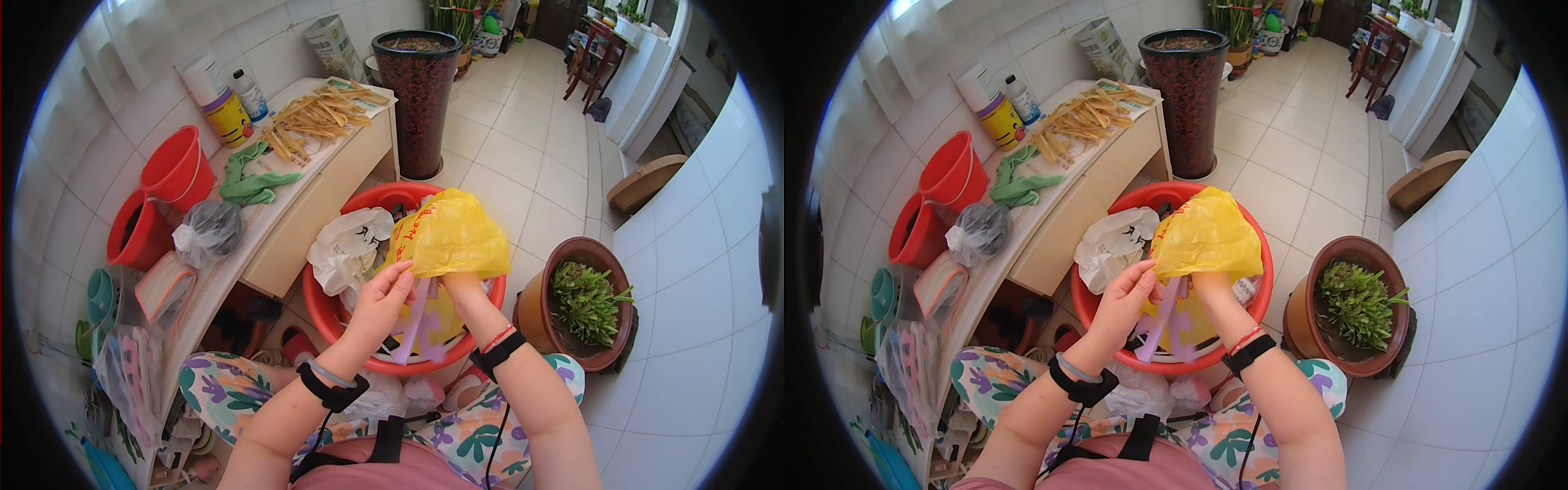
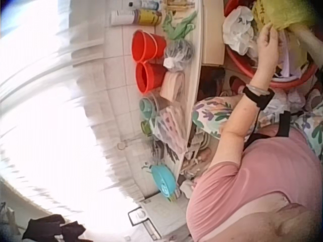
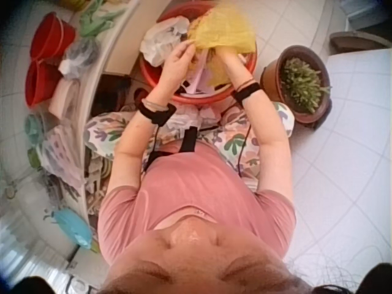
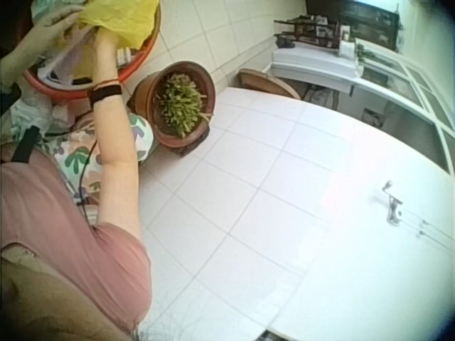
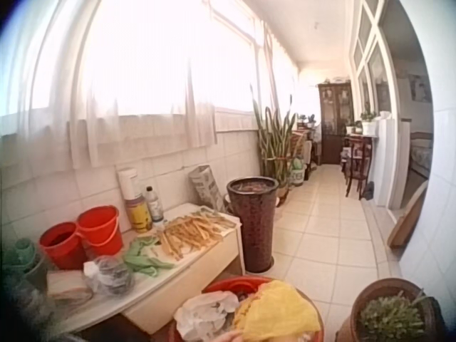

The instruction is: Sorting clothes and household items from a laundry bucket into plastic bags.

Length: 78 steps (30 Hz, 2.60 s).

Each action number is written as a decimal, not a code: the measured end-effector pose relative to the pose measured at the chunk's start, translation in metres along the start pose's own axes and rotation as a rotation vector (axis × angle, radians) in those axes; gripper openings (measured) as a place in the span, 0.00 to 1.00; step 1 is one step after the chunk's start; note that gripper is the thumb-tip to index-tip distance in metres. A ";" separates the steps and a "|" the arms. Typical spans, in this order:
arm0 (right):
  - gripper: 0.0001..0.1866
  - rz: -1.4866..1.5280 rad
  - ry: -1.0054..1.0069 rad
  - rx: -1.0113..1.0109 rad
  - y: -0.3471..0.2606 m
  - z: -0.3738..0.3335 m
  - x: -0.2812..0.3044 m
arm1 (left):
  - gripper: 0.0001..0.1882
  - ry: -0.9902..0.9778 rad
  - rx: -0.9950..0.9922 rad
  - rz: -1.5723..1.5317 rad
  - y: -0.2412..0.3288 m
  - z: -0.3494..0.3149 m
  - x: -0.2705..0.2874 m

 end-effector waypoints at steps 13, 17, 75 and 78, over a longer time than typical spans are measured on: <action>0.20 -0.539 -0.183 0.017 -0.017 -0.024 0.020 | 0.13 0.357 -0.045 -0.613 0.005 0.032 0.050; 0.27 -1.048 0.297 0.356 0.017 -0.010 0.042 | 0.13 0.389 -0.049 -0.664 0.011 0.032 0.061; 0.09 -0.520 -0.332 0.036 -0.016 -0.028 0.021 | 0.27 0.698 -0.672 1.217 0.154 -0.157 0.180; 0.09 -0.517 -0.346 0.031 -0.009 -0.027 0.025 | 0.30 1.228 -0.747 1.368 0.172 -0.218 0.245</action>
Point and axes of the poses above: each hand's wrist, its own z-axis towards the middle knuckle, its own x-axis out of the back of the hand, y = z × x, the point moved 1 cm from there along z, towards the middle knuckle, and after that the axes turned 11 degrees about -z, right-handed, at the moved point
